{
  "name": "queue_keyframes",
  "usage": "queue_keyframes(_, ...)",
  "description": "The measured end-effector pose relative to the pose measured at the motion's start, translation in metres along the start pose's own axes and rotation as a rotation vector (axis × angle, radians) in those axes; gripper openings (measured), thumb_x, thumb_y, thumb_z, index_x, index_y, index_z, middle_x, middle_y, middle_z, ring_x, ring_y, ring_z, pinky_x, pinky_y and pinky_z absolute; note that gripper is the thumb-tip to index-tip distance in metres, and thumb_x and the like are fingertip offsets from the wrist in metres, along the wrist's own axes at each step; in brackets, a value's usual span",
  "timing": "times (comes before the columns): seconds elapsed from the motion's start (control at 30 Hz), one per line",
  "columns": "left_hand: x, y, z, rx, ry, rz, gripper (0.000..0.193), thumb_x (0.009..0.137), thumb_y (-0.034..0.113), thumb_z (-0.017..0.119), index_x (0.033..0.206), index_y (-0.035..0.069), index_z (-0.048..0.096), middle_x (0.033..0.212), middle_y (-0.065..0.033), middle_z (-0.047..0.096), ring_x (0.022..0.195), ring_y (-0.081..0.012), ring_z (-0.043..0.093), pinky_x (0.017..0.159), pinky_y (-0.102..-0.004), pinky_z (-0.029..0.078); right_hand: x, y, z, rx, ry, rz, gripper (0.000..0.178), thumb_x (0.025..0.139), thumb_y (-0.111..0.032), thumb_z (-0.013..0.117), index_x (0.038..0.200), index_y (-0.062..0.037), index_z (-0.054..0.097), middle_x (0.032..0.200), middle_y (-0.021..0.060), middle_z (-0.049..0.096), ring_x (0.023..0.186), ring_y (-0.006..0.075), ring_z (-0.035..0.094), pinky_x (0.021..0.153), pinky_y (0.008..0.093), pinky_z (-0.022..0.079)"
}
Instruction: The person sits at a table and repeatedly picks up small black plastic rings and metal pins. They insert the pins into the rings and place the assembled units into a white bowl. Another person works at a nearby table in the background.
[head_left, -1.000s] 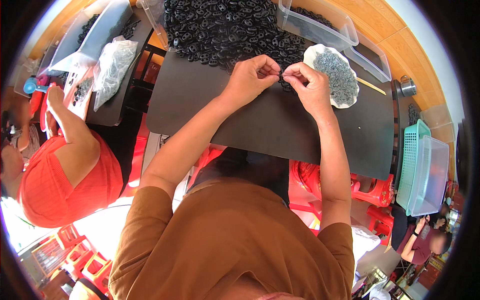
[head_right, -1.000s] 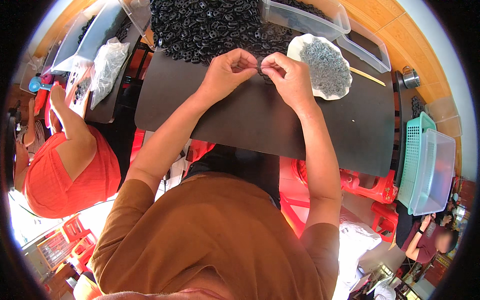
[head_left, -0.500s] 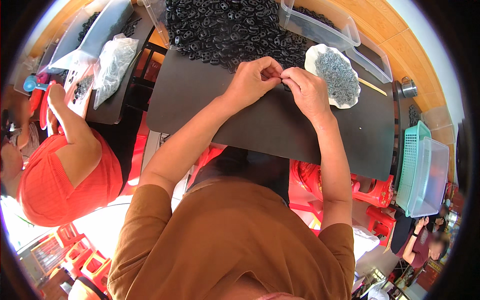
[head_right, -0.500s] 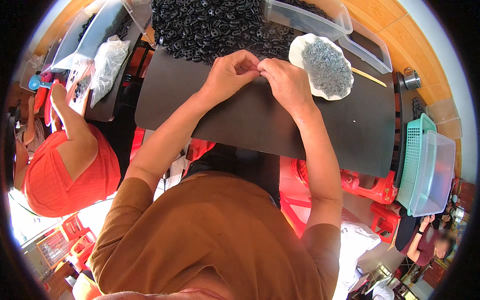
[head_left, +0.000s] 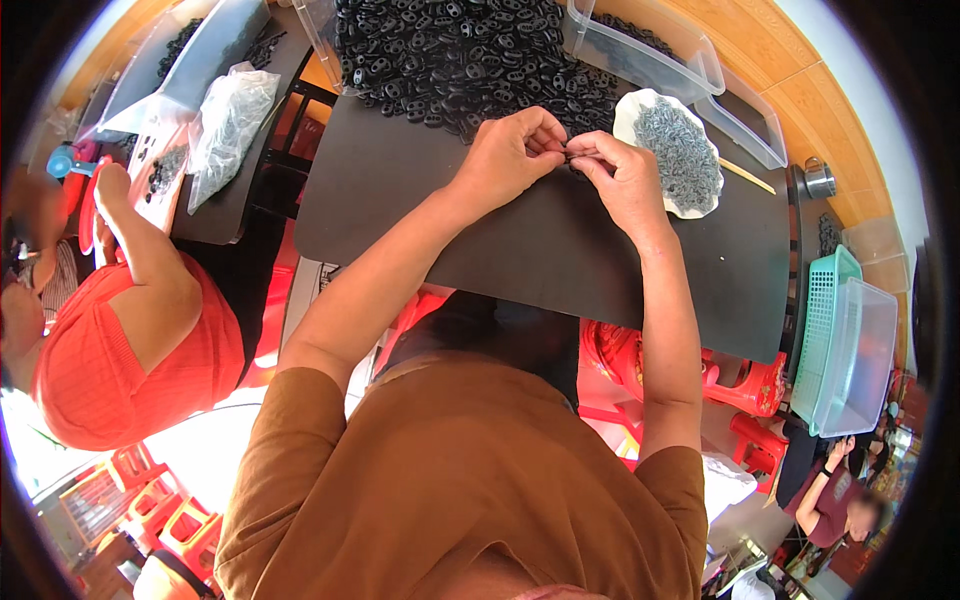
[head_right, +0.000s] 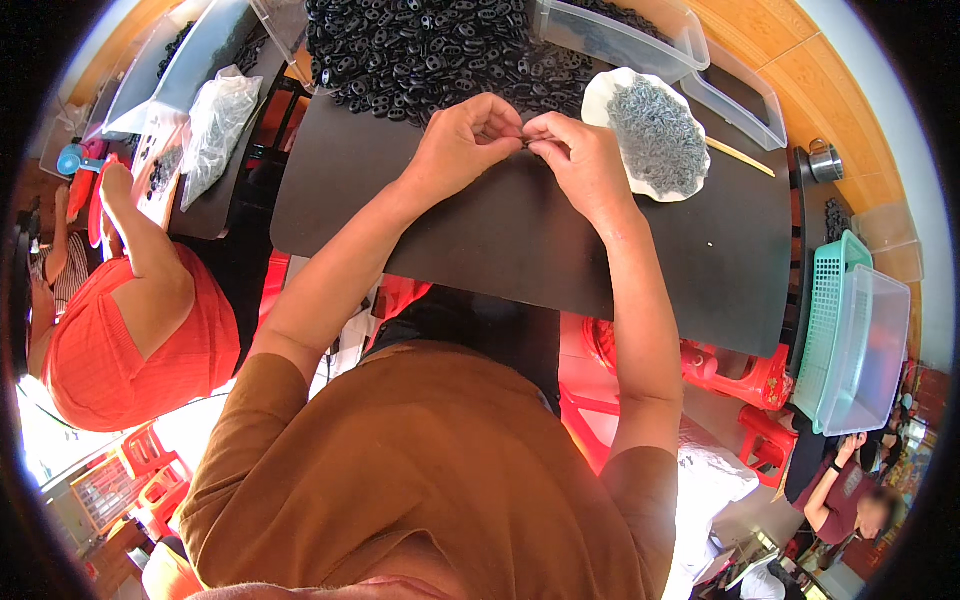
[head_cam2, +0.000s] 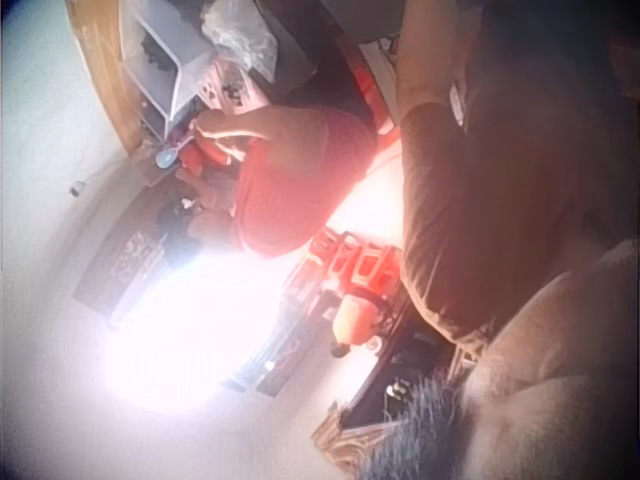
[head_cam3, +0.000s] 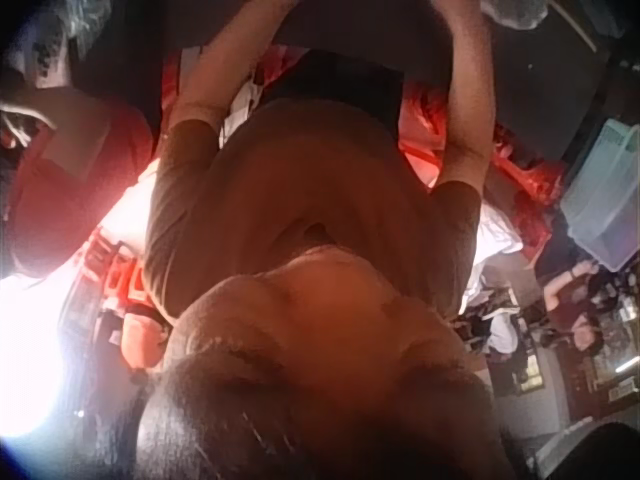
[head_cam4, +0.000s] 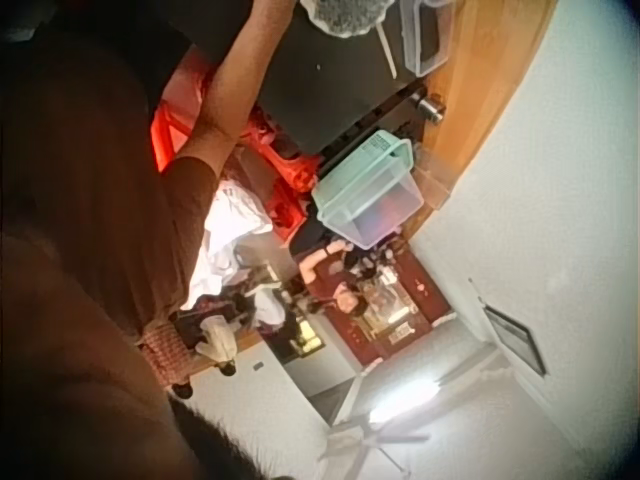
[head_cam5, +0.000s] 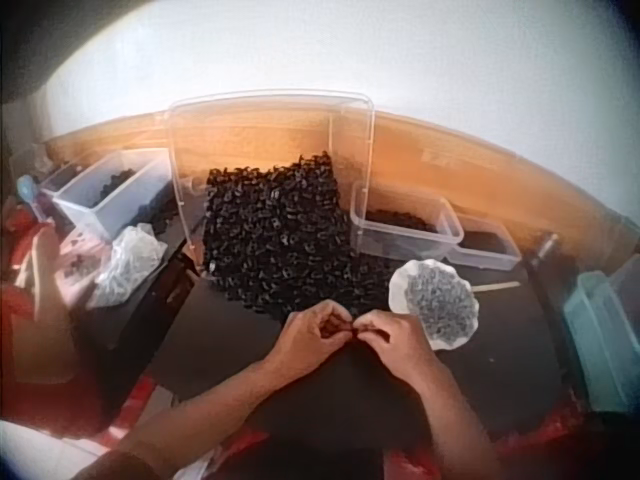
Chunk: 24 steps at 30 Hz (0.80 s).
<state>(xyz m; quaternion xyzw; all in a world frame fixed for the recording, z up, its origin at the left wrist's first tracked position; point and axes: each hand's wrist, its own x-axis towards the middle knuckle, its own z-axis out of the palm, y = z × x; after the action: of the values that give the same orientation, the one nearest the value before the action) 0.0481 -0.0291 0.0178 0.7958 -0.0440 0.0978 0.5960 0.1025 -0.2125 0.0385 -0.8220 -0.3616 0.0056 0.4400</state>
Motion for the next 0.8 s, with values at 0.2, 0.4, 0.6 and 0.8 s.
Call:
queue_keyframes(0.2,0.0008,-0.001,-0.0007,0.018,0.001,-0.009,0.016,0.084,0.005,0.072,0.099,0.004,0.065,0.091,-0.0053,0.072,0.086,-0.0116,0.069,0.081,-0.0276,0.056,-0.0004,-0.0039,-0.0026,-0.071,0.018,-0.032,0.013,0.084,-0.003,0.071,0.096,-0.0026,0.067,0.09,0.0111,0.072,0.081,0.026,0.072,0.07,0.0335,0.055)
queue_keyframes(0.4,0.0012,-0.0027,0.0004,0.011,0.011,0.009,0.015,0.085,0.005,0.072,0.098,0.004,0.065,0.09,-0.0048,0.072,0.086,-0.0107,0.069,0.081,-0.027,0.056,0.0006,-0.0028,-0.003,-0.27,0.012,-0.198,0.007,0.089,-0.009,0.065,0.09,-0.0043,0.061,0.086,0.011,0.066,0.079,0.0353,0.064,0.065,0.0421,0.051)
queue_keyframes(0.6,0.0013,-0.0043,0.001,-0.041,0.004,0.01,0.013,0.086,0.003,0.07,0.097,0.003,0.064,0.089,-0.0042,0.07,0.085,-0.01,0.068,0.08,-0.0258,0.056,-0.0014,-0.0048,0.0015,-0.36,-0.023,-0.203,0.007,0.095,-0.014,0.057,0.094,-0.0069,0.055,0.088,0.0114,0.062,0.082,0.0363,0.062,0.064,0.0459,0.049)
queue_keyframes(0.8,0.001,-0.0073,0.0027,-0.094,-0.019,-0.007,0.012,0.086,0.001,0.069,0.097,0.002,0.063,0.09,-0.0041,0.07,0.085,-0.0096,0.067,0.079,-0.0251,0.055,-0.0024,-0.0052,0.0048,-0.384,-0.038,-0.199,0.01,0.097,-0.015,0.054,0.092,-0.0068,0.052,0.086,0.0118,0.06,0.08,0.0382,0.061,0.063,0.0476,0.048)
